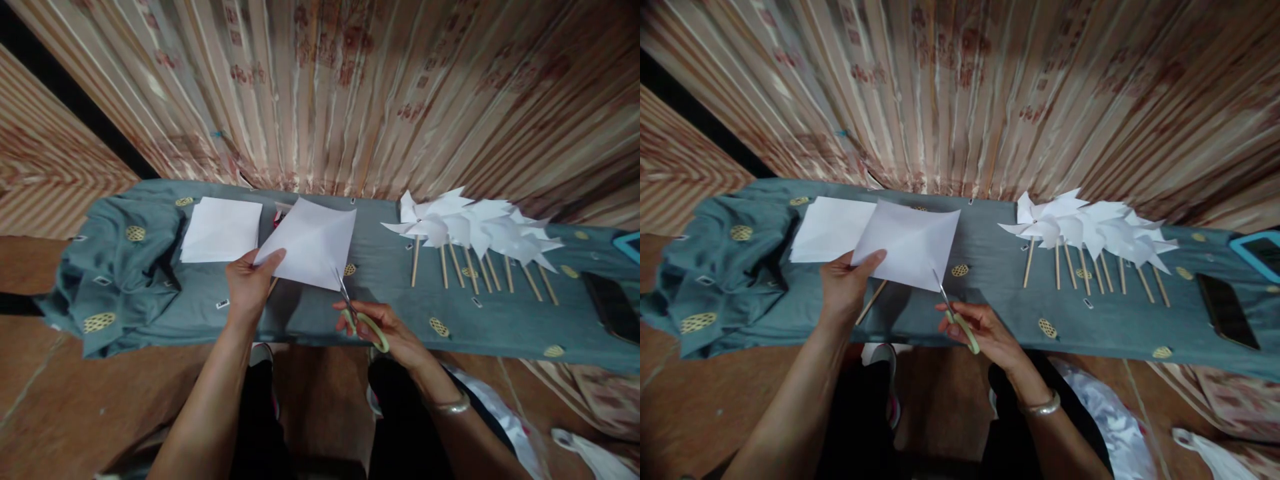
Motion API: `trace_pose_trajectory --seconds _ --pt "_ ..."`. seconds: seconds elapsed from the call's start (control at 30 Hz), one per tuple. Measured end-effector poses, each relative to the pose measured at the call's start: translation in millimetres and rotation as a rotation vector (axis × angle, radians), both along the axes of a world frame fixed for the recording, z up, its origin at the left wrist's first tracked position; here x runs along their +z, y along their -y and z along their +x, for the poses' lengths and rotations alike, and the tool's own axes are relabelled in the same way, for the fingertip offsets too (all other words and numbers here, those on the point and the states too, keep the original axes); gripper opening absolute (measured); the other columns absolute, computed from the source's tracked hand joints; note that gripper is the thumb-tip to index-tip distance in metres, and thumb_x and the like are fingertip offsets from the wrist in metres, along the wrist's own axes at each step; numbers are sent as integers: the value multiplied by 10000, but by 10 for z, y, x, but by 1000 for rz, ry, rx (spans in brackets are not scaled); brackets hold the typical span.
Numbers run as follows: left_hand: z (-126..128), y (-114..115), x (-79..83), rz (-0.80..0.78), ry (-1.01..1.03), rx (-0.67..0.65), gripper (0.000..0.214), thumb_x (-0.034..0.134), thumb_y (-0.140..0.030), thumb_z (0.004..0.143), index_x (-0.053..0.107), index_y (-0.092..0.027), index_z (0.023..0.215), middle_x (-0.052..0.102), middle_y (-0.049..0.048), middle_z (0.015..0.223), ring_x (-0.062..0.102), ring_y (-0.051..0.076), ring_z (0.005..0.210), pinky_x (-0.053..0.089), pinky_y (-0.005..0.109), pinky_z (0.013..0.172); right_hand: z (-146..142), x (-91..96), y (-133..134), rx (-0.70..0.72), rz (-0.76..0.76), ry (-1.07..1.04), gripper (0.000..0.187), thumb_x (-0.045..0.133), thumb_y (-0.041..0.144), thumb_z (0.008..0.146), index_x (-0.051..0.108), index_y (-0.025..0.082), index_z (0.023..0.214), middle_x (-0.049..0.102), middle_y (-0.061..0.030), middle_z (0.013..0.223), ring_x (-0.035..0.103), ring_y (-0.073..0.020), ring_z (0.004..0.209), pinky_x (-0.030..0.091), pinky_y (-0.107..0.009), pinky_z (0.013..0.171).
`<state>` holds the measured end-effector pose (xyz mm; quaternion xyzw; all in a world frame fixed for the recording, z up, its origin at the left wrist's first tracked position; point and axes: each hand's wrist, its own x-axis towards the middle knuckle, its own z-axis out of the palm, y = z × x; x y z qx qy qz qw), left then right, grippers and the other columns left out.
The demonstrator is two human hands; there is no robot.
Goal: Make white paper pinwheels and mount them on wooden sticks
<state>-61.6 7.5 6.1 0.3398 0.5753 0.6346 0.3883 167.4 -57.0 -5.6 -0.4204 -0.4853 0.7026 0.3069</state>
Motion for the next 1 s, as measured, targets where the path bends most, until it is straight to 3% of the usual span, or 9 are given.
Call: trace_pose_trajectory --seconds 0.27,1.0 --pt "-6 -11 -75 15 -12 -17 192 829 -307 549 736 -159 630 663 -9 589 569 137 567 462 237 543 5 -22 -3 8 -48 -16 608 769 571 662 685 195 1132 690 -28 865 572 -109 707 469 -256 697" --pt "57 9 11 -14 29 -18 165 812 -262 522 718 -144 590 636 -17 551 520 115 524 433 229 508 5 -14 -19 -15 -38 20 569 763 555 678 694 187 1107 684 -19 823 605 -121 713 517 -279 740"
